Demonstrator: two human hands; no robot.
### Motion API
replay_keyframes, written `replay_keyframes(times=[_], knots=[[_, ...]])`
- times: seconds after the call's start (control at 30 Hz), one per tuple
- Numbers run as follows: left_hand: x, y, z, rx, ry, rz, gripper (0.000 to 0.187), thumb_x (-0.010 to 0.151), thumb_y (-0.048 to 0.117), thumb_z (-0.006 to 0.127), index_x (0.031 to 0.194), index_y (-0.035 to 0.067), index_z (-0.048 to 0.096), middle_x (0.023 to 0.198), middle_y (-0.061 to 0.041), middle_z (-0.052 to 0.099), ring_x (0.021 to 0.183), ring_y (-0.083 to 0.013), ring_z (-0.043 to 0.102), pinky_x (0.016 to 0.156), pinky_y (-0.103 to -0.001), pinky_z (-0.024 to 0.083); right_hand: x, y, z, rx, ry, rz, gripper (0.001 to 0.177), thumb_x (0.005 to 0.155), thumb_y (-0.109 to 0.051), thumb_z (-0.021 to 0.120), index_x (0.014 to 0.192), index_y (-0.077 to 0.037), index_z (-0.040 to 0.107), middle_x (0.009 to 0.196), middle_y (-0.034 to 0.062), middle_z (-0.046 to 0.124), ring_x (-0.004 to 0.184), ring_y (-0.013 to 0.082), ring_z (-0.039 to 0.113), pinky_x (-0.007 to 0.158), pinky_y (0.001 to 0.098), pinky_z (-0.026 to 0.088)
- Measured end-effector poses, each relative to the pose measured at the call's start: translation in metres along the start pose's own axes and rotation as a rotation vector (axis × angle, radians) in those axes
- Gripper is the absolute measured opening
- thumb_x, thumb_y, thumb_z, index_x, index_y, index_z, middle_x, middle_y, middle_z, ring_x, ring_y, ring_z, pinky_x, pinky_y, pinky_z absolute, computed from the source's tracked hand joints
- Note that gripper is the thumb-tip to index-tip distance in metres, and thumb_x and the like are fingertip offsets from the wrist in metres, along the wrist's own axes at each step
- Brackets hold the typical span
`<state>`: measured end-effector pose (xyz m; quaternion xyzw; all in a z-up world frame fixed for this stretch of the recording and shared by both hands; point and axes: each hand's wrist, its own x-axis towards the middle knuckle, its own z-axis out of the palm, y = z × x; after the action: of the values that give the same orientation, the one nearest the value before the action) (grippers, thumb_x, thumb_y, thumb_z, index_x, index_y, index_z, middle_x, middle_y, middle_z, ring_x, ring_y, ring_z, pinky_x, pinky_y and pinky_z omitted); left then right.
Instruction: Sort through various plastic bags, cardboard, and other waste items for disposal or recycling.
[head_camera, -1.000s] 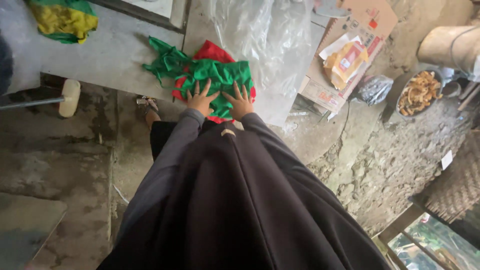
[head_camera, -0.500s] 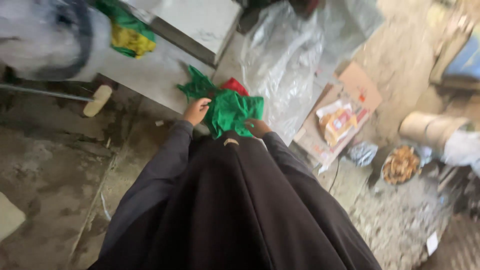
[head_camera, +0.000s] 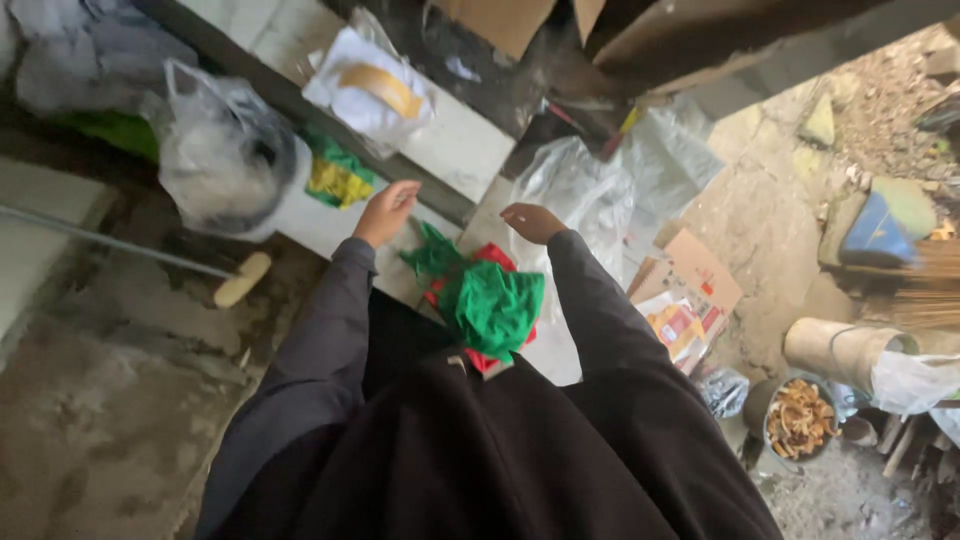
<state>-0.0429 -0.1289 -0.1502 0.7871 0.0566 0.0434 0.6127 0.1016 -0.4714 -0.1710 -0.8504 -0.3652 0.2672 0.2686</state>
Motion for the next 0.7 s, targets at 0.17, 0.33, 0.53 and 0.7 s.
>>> replay_keyframes(times=[0.17,0.33,0.53,0.7], knots=[[0.092,0.031,-0.036,-0.027,-0.094,0.102,0.027,0.102,0.011,0.064,0.128,0.004,0.064,0.122,-0.011,0.074,0.114,-0.0201,0.071,0.097,-0.034,0.056,0.075,-0.038,-0.032,0.020,0.134,-0.170,0.028,0.106,-0.032,0.056,0.119,-0.011,0.070,0.118,0.0135,0.073,0.111,0.0339,0.068,0.095,0.0434,0.053],[0.187,0.025,-0.072,0.007,-0.231,-0.021,0.029,0.103,0.018,0.065,0.130,0.007,0.065,0.110,-0.011,0.075,0.100,-0.0213,0.074,0.087,-0.035,0.058,0.144,-0.098,-0.080,0.003,0.248,0.027,0.024,0.102,-0.025,0.060,0.119,-0.015,0.074,0.109,0.0124,0.074,0.100,0.0297,0.073,0.087,0.0406,0.058],[0.281,0.051,-0.104,0.219,-0.231,0.253,0.029,0.094,0.011,0.070,0.122,0.007,0.066,0.115,-0.013,0.074,0.109,-0.0316,0.071,0.090,-0.041,0.055,0.209,-0.109,-0.107,0.008,0.462,-0.055,0.028,0.096,-0.010,0.064,0.124,-0.011,0.066,0.121,0.0146,0.072,0.105,0.0349,0.071,0.088,0.0406,0.057],[0.343,0.045,-0.076,0.367,-0.161,0.389,0.033,0.091,0.011,0.073,0.122,0.007,0.064,0.118,-0.016,0.070,0.112,-0.0372,0.065,0.094,-0.045,0.052,0.234,-0.126,-0.148,0.132,0.631,0.185,0.057,0.093,-0.013,0.070,0.145,-0.010,0.049,0.132,0.0213,0.063,0.118,0.0411,0.064,0.094,0.0444,0.055]])
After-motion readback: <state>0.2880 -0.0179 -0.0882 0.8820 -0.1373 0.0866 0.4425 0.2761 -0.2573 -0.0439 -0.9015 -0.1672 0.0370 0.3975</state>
